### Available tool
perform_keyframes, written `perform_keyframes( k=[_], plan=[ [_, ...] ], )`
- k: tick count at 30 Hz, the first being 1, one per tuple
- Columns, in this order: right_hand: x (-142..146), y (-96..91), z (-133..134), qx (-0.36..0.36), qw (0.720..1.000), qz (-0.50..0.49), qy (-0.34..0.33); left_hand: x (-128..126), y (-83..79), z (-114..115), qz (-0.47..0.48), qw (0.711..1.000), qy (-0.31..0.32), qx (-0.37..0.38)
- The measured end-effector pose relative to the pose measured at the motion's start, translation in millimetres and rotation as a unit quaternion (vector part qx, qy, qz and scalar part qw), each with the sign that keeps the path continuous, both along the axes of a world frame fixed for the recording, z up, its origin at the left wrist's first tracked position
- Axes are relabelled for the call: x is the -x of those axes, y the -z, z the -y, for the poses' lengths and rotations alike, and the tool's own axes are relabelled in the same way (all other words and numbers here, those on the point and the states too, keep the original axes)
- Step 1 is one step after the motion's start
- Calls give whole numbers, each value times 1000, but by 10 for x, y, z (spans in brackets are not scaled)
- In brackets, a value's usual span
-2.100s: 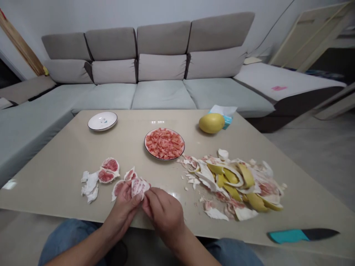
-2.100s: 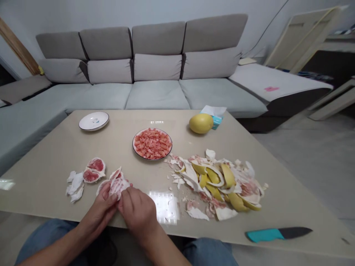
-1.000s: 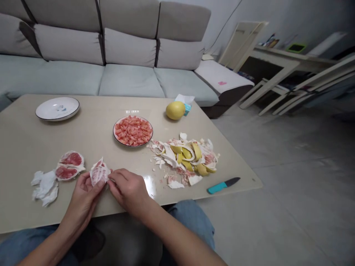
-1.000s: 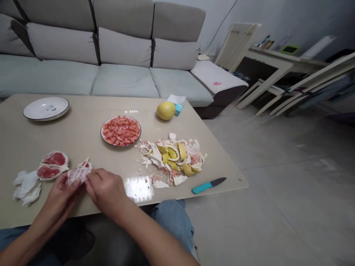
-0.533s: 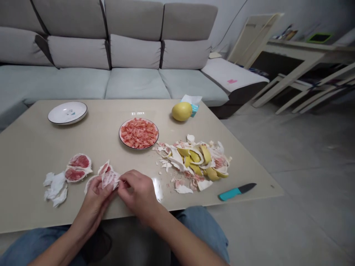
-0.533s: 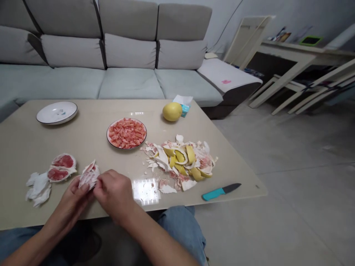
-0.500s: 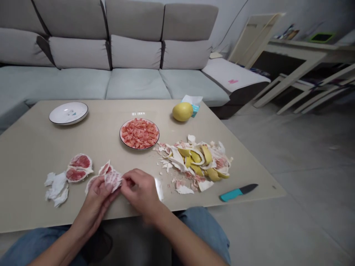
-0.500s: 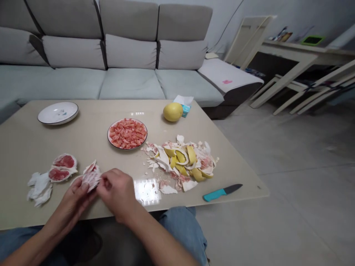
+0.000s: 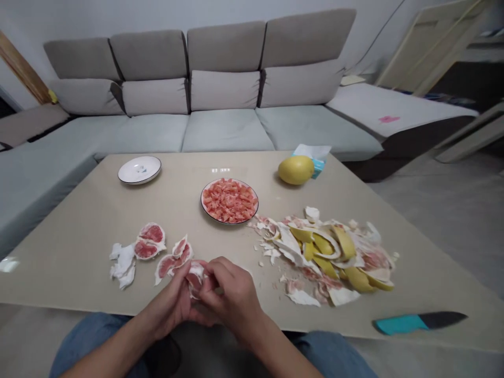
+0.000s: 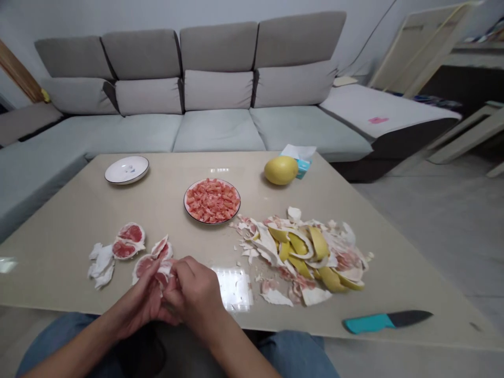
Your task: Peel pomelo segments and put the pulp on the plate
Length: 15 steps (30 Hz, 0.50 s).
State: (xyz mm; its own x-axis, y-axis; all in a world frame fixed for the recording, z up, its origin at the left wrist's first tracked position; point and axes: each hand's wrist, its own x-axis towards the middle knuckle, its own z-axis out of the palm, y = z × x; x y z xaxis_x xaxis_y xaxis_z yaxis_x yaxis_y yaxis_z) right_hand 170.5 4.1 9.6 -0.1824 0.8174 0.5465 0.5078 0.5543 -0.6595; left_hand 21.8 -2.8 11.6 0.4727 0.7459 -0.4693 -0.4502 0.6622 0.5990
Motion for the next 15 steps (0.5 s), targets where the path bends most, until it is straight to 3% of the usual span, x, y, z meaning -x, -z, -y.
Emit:
perform_keyframes(
  k=[2,8,12,15],
  plan=[
    [-33,-49,-2,29,999,-25,-13,0,20,-5,11,1000,14,7],
    [-163,-206,-19,200,968,-152,-13,8,-42,-28,68,995,-39,-59],
    [-166,-203,-56,179,981,-78,-6,22,-91,-10,65,992,-20,-102],
    [-135,-231,-114,146,989,12,-30,57,-53,-18,22,985,-41,-169]
  ],
)
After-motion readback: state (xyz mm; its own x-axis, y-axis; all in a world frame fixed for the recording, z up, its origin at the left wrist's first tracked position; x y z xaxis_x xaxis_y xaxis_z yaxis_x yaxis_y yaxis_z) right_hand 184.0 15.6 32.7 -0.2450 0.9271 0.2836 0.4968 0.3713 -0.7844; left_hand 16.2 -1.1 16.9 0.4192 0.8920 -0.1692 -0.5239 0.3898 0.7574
